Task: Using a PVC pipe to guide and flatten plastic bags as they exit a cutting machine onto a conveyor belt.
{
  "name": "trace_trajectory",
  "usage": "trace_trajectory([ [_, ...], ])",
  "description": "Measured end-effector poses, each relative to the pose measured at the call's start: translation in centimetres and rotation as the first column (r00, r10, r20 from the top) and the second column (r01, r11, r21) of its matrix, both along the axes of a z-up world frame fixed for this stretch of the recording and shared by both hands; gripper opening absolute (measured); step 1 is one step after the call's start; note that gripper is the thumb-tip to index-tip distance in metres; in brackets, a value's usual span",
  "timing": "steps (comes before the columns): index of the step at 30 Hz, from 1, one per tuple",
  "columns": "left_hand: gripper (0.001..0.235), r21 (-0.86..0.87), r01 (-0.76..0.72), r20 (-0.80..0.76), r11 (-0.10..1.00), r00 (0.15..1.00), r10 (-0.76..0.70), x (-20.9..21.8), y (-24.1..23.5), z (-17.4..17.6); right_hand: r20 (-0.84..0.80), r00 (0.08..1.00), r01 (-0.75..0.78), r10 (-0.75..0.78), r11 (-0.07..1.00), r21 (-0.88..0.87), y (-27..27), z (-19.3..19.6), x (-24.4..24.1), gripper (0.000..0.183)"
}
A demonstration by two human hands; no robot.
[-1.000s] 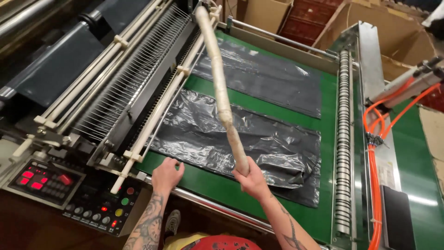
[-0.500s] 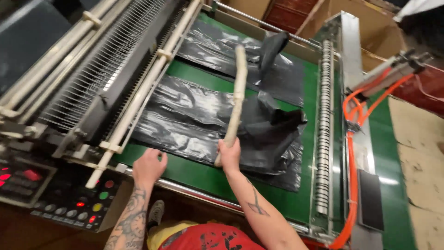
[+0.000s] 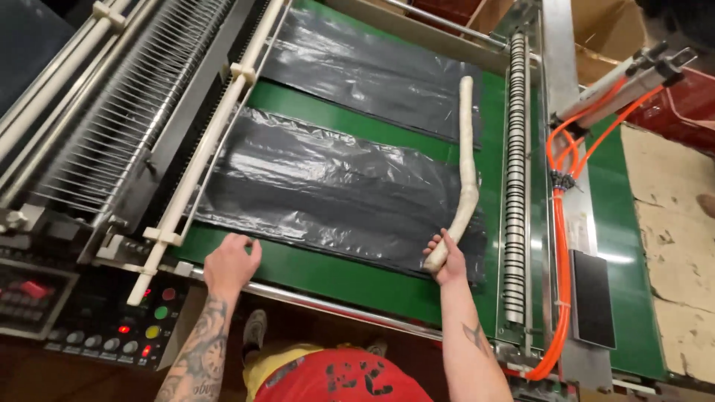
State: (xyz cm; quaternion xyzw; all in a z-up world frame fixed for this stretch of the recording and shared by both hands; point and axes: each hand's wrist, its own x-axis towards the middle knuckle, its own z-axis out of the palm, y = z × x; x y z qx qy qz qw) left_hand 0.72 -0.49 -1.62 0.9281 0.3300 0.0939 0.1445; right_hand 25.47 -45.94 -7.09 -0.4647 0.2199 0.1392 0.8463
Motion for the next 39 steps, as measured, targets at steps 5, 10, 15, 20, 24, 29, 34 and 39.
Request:
trace_trajectory([
  [5, 0.028, -0.024, 0.016, -0.051, 1.000, 0.999, -0.017, 0.7, 0.7, 0.0, 0.225, 0.794, -0.314, 0.564, 0.698, -0.643, 6.0, 6.8, -5.6, 0.042],
  [10, 0.030, -0.105, -0.005, -0.061, 0.994, 0.998, -0.002, 0.5, 0.7, 0.2, 0.154, 0.624, -0.311, 0.766, 0.424, -0.850, 11.1, 8.6, -11.5, 0.031],
  [15, 0.032, -0.147, -0.005, -0.101, 0.989, 0.995, -0.010, 0.6, 0.4, 0.4, 0.031, 0.637, -0.359, 0.770, 0.332, -0.872, 14.5, 11.5, -12.2, 0.040],
  [20, 0.033, -0.153, -0.019, -0.101, 0.988, 0.995, 0.004, 0.5, 0.6, 0.4, 0.049, 0.608, -0.390, 0.792, 0.352, -0.851, 16.8, 15.3, -12.8, 0.037],
  [24, 0.035, -0.179, -0.013, -0.109, 0.984, 0.994, -0.007, 0.4, 0.5, 1.1, 0.137, 0.614, -0.411, 0.777, 0.463, -0.785, 18.5, 14.6, -12.0, 0.035],
  [29, 0.034, -0.180, -0.006, -0.110, 0.984, 0.994, -0.014, 0.7, 0.7, 0.7, 0.181, 0.605, -0.354, 0.776, 0.465, -0.811, 19.7, 15.2, -12.8, 0.040],
  [34, 0.037, -0.187, 0.048, -0.014, 0.981, 0.999, -0.052, 0.4, 0.6, 2.2, 0.115, 0.472, -0.181, 0.874, 0.224, -0.958, 14.3, 12.3, -15.4, 0.049],
  [39, 0.041, -0.344, 0.022, -0.028, 0.939, 0.999, -0.034, 0.2, 0.8, 3.0, 0.200, 0.666, 0.089, 0.719, 0.190, -0.978, 7.2, 10.1, -15.4, 0.054],
])
